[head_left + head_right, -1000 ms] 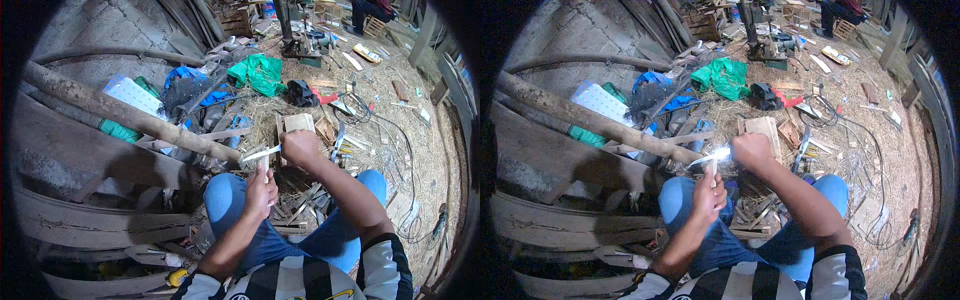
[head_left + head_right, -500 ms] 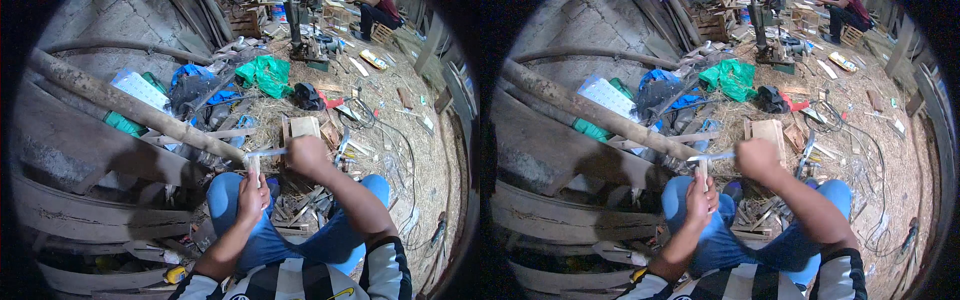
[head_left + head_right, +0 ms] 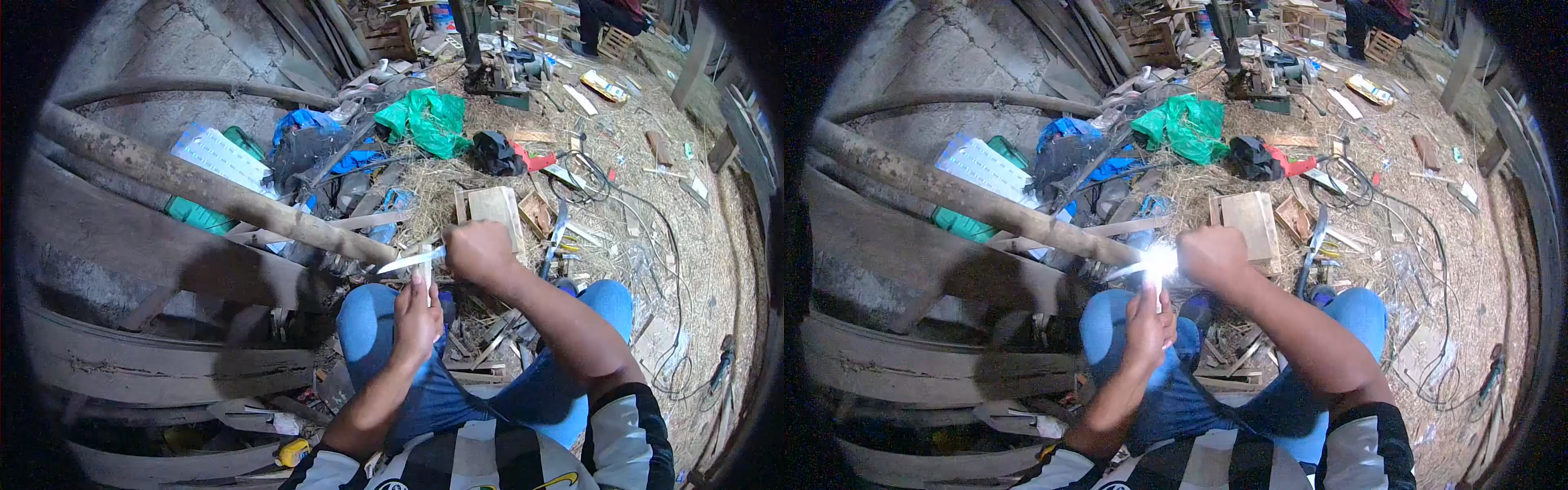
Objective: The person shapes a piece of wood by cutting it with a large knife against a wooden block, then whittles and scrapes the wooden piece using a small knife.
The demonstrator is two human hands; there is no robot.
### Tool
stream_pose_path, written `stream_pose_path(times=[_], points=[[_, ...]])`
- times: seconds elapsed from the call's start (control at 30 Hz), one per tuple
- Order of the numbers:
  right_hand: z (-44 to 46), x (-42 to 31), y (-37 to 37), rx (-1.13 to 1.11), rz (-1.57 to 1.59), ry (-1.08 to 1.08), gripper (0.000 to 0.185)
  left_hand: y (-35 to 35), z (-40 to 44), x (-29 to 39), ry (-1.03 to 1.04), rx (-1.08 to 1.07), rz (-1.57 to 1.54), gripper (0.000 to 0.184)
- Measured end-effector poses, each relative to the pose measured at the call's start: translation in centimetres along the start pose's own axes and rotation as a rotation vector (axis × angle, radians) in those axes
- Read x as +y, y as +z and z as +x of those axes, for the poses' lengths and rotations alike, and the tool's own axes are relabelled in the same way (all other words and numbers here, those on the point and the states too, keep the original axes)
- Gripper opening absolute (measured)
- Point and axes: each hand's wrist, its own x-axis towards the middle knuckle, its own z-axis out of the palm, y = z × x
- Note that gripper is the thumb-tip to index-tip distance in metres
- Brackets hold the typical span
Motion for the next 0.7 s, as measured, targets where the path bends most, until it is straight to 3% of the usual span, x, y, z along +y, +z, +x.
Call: stream_pose_path(times=[0.57, 0.63, 0.7], points=[[0.7, 2.5, 2.1, 0.006, -0.004, 0.060, 0.020, -0.5, 0.8, -0.8, -0.126, -0.023, -0.103, 0.044], [2.3, 5.9, 6.0, 0.135, -0.109, 0.233, 0.020, -0.6, -0.4, -0.5, -0.028, -0.009, -0.104, 0.045], [2.7, 15.3, 2.4, 0.254, -0.019, 0.478, 0.023, -2.1, -1.7, -0.2, 0.072, 0.011, -0.087, 0.046]])
